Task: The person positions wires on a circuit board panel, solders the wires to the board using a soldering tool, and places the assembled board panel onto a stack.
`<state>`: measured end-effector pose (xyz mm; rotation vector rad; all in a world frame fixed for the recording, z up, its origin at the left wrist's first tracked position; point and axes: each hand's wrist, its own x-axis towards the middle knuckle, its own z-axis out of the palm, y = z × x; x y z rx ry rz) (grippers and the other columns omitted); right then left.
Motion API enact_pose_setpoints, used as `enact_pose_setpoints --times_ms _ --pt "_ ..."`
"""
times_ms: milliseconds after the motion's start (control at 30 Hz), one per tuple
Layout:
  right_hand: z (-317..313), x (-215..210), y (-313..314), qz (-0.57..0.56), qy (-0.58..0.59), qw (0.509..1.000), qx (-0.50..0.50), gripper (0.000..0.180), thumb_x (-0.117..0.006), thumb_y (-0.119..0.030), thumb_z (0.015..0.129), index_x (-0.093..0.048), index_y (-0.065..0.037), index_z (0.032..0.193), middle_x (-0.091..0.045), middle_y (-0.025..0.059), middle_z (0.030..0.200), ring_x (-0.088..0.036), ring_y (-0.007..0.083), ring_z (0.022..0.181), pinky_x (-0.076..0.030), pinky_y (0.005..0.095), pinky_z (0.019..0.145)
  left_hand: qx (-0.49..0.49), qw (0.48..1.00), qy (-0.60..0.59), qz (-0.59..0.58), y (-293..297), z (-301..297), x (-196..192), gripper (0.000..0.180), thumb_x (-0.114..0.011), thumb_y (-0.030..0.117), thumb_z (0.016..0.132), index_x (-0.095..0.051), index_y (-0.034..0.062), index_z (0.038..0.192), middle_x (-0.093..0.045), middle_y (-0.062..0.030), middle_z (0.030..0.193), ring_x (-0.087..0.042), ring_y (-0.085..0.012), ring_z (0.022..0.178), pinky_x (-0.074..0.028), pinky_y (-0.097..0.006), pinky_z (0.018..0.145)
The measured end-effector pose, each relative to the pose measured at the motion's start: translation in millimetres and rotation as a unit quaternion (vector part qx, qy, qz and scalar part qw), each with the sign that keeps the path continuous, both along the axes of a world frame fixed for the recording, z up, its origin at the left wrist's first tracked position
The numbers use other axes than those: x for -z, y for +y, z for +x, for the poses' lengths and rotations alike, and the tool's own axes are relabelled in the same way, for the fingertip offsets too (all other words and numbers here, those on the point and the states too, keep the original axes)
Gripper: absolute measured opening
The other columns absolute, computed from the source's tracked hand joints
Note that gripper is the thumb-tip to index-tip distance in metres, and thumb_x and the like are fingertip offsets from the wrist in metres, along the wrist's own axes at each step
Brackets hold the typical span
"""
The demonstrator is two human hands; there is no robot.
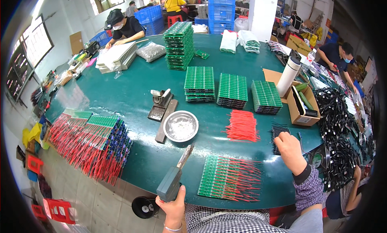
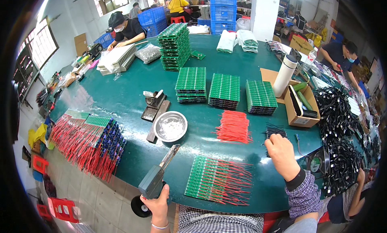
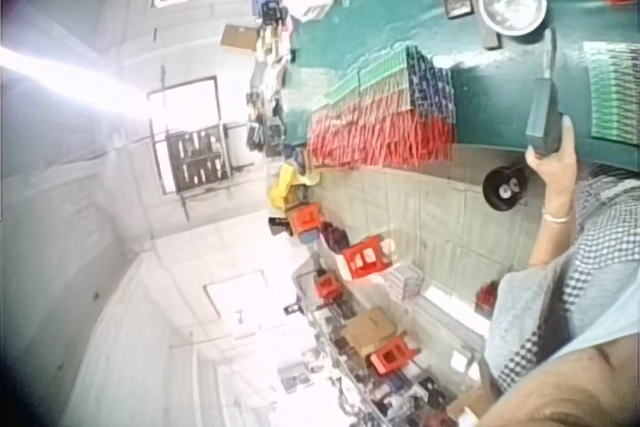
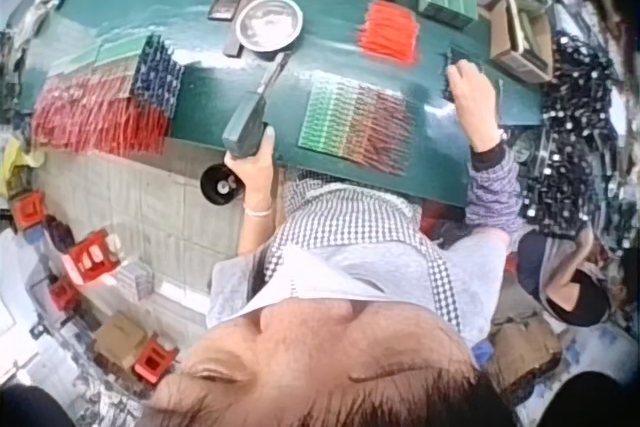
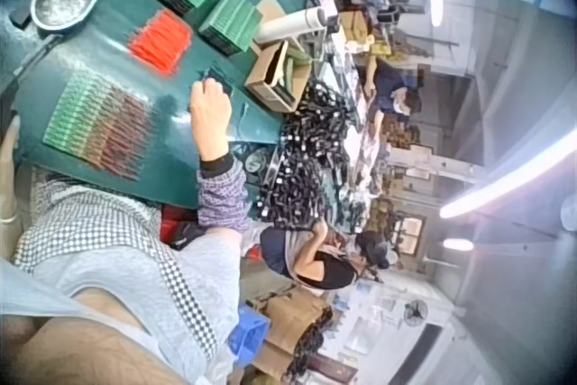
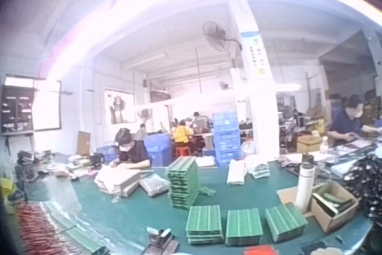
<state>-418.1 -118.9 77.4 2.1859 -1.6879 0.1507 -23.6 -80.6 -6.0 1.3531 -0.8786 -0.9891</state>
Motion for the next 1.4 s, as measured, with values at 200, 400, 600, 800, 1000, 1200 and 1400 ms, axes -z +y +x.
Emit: enact_pose_setpoints --times_ms 200,400,600,800,1000,1200,1400 --pt "24 19 -23 0.087 0.154 0.983 -0.04 0.009 -0.07 -0.011 0.069 -0.062 -0.012 0.075 -0.057 0.0026 0.078 -0.061 0.0194 0.078 -0.048 0.0326 0.064 -0.004 1.0 0.006 -0.014 3 -2 0 0.038 -0.082 0.0 0.079 -0.06 -0.0033 0.109 -0.067 -0.0095 0.102 -0.063 -0.0132 0.086 -0.051 -0.029 0.076" --pt "36 35 -34 0.143 0.217 0.965 -0.04 0.005 -0.07 -0.013 0.069 -0.066 -0.01 0.071 -0.059 0.0032 0.077 -0.061 0.0185 0.078 -0.049 0.0312 0.064 -0.009 0.997 0.0 -0.076 3 1 -2 0.029 -0.077 -0.009 0.078 -0.066 -0.0029 0.104 -0.066 -0.0046 0.083 -0.058 -0.0095 0.06 -0.046 -0.024 0.052" --pt "39 38 -34 0.141 0.213 0.966 -0.041 0.008 -0.071 -0.013 0.069 -0.067 -0.009 0.075 -0.06 0.0033 0.081 -0.061 0.0184 0.081 -0.049 0.0312 0.064 -0.014 0.997 0.076 -0.012 -1 0 -16 0.024 -0.081 -0.003 0.077 -0.069 -0.0042 0.098 -0.07 -0.0062 0.09 -0.064 -0.0116 0.074 -0.051 -0.027 0.065" --pt "52 25 -31 0.146 0.208 0.967 -0.027 0.011 -0.07 -0.012 0.071 -0.063 -0.011 0.08 -0.056 0.0025 0.082 -0.059 0.0185 0.084 -0.045 0.0316 0.064 0.023 0.976 0.216 0.027 -11 -1 -39 0.041 -0.073 -0.01 0.076 -0.06 -0.0058 0.114 -0.068 -0.0154 0.098 -0.062 -0.0177 0.06 -0.049 -0.028 0.047" --pt "88 11 -42 0.052 -0.144 0.983 -0.103 0.015 -0.062 -0.003 0.073 -0.059 -0.005 0.088 -0.053 0.0093 0.087 -0.057 0.0279 0.084 -0.048 0.0394 0.07 0.046 0.96 0.272 0.039 -20 10 -28 0.059 -0.066 -0.011 0.074 -0.05 -0.0038 0.13 -0.065 -0.0226 0.102 -0.057 -0.0185 0.056 -0.046 -0.027 0.044" --pt "123 43 -40 0.061 -0.297 0.945 -0.121 0.022 -0.067 0.004 0.074 -0.065 -0.002 0.095 -0.057 0.008 0.09 -0.06 0.0256 0.085 -0.051 0.0372 0.071 0.038 0.983 0.173 0.05 -23 -1 -36 0.056 -0.072 -0.008 0.073 -0.054 -0.0047 0.126 -0.067 -0.0207 0.1 -0.057 -0.0166 0.058 -0.045 -0.026 0.045" --pt "134 63 -33 0.025 -0.348 0.928 -0.131 0.026 -0.07 0.001 0.072 -0.068 -0.001 0.098 -0.061 0.0073 0.089 -0.061 0.0235 0.08 -0.053 0.0351 0.069 0.071 0.993 0.063 0.073 -16 -3 -28 0.045 -0.074 -0.007 0.075 -0.061 -0.0062 0.118 -0.068 -0.0185 0.1 -0.059 -0.0153 0.061 -0.046 -0.025 0.049"
